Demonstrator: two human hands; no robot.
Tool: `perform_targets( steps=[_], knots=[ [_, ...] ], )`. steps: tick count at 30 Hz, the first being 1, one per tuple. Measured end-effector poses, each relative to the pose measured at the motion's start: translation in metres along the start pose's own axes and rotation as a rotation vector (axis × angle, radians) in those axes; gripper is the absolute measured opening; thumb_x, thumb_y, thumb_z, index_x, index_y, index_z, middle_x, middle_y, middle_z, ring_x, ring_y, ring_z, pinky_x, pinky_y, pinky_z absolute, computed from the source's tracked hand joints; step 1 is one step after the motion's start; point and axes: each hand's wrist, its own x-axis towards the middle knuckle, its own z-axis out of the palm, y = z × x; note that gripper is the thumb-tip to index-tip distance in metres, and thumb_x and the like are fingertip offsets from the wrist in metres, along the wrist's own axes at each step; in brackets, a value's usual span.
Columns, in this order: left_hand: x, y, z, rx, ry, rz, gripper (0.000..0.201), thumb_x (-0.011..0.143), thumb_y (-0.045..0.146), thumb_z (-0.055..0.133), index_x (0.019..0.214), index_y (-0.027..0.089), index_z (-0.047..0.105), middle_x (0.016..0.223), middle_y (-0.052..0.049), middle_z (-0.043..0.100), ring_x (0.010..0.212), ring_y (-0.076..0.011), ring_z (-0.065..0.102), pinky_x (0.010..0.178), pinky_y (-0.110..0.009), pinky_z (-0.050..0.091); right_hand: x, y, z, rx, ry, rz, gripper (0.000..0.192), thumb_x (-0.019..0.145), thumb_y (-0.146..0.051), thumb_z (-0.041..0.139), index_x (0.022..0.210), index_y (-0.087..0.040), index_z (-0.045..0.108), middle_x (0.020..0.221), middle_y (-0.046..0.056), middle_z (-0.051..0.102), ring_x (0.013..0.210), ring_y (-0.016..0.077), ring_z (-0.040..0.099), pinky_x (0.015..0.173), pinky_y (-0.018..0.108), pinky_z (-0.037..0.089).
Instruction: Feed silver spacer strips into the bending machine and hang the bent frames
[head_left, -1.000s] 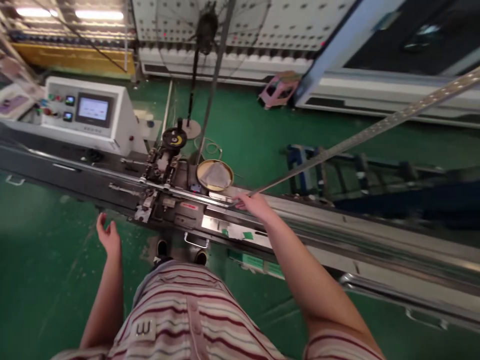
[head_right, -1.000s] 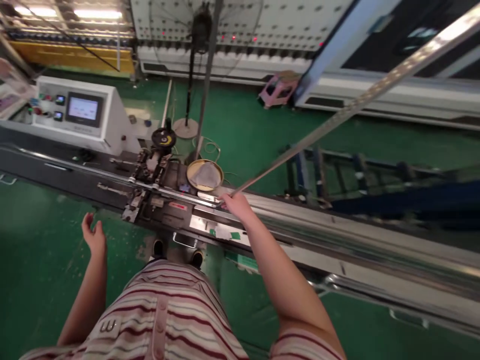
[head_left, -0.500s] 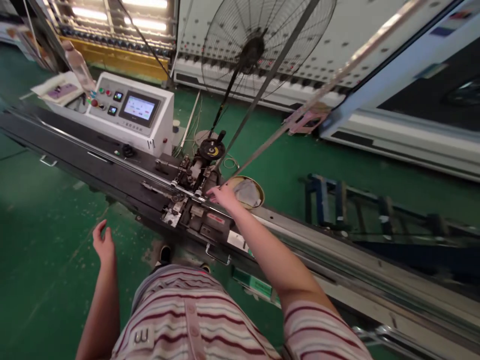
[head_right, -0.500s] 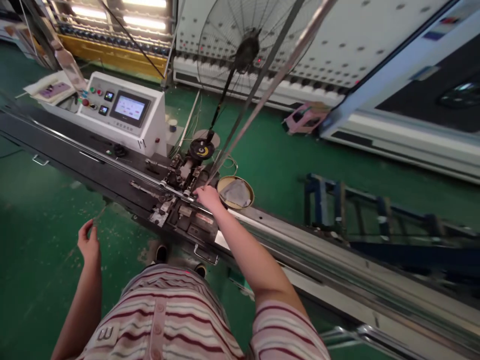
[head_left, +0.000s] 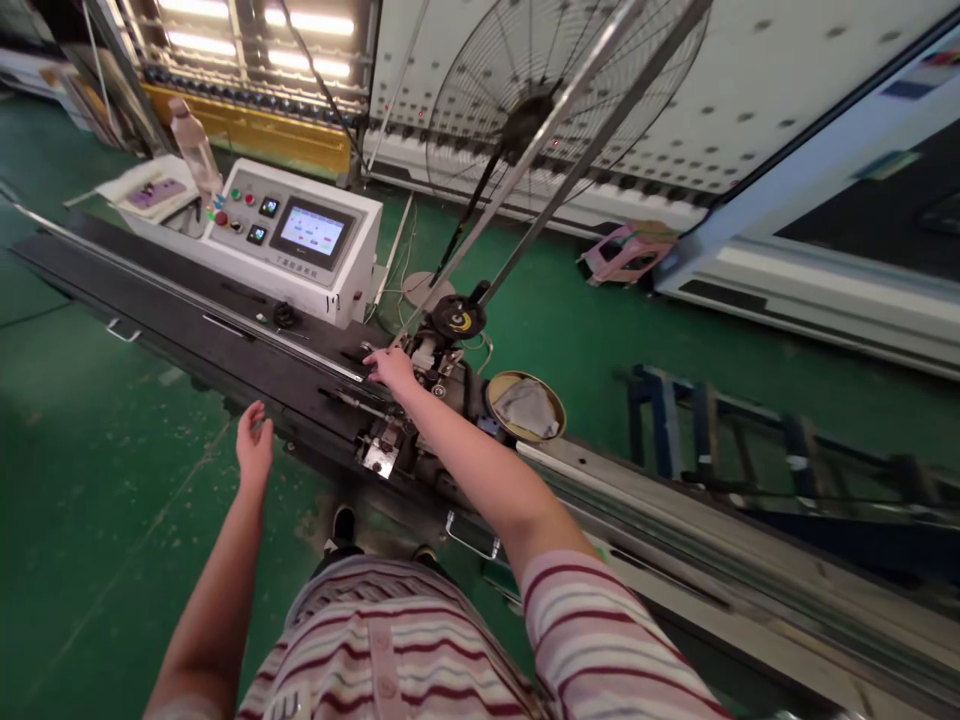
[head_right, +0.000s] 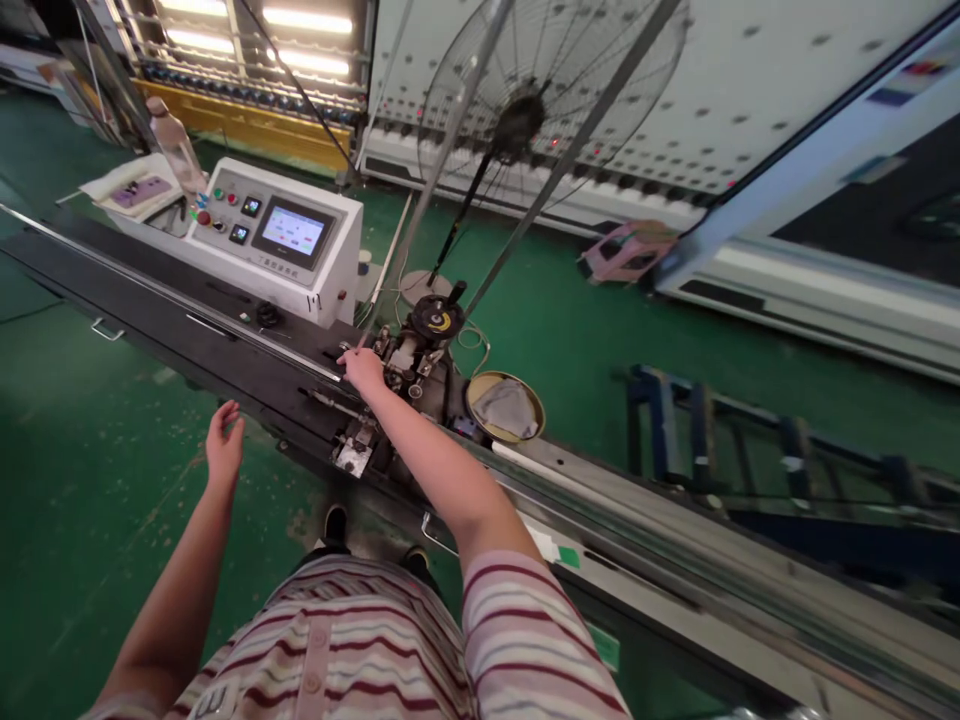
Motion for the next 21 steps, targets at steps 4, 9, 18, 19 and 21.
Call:
perform_targets(
  steps=[4,9,18,19,21],
  knots=[
    [0.035,0.038,0.046,-0.332,-0.005,-0.245,0.077,0.086,0.026,0.068,0.153,0.025,0.031,0.147,-0.016,0.05,0.131,-0.02,0.054,0.116,-0.04,0.037,-0.028,-0.016,-0.036,0.244,-0.041,0.037,0.022,0.078,-0.017,0.052,0.079,-0.012,0.074,0.058,0.002,0.066,0.056,0.0142,0.067,0.065,0.027,0.059],
    [0.031,0.102,0.104,-0.546,-0.279,-0.362,0.096,0.089,0.034,0.069,0.157,0.044,0.001,0.148,-0.01,0.051,0.121,-0.0204,0.063,0.107,-0.042,0.047,-0.083,0.002,-0.119,0.407,-0.087,0.077,0.021,0.081,-0.016,0.052,0.077,-0.011,0.072,0.061,0.006,0.07,0.058,0.0143,0.068,0.06,0.024,0.059],
    [-0.116,0.182,0.241,-0.443,-0.48,0.069,0.102,0.094,0.039,0.061,0.15,0.046,-0.024,0.143,-0.013,0.055,0.108,-0.0193,0.07,0.081,-0.029,0.06,-0.171,0.122,-0.276,0.516,0.295,-0.007,0.051,0.096,-0.054,0.046,0.13,-0.018,0.055,0.102,0.011,0.075,0.097,0.0203,0.073,0.082,0.033,0.061],
    [-0.133,0.188,0.255,-0.434,-0.483,0.079,0.102,0.094,0.037,0.061,0.15,0.045,-0.024,0.142,-0.014,0.056,0.107,-0.0192,0.071,0.081,-0.029,0.061,-0.188,0.136,-0.307,0.537,0.496,-0.09,0.054,0.096,-0.054,0.043,0.139,-0.02,0.046,0.115,0.012,0.072,0.108,0.0202,0.07,0.089,0.036,0.059],
    [-0.164,0.2,0.28,-0.419,-0.493,0.096,0.101,0.094,0.032,0.06,0.152,0.043,-0.022,0.141,-0.015,0.057,0.105,-0.0191,0.071,0.081,-0.03,0.061,-0.227,0.172,-0.385,0.552,0.985,-0.272,0.059,0.097,-0.051,0.038,0.148,-0.023,0.029,0.14,0.014,0.058,0.127,0.0179,0.06,0.102,0.041,0.053]
  ],
)
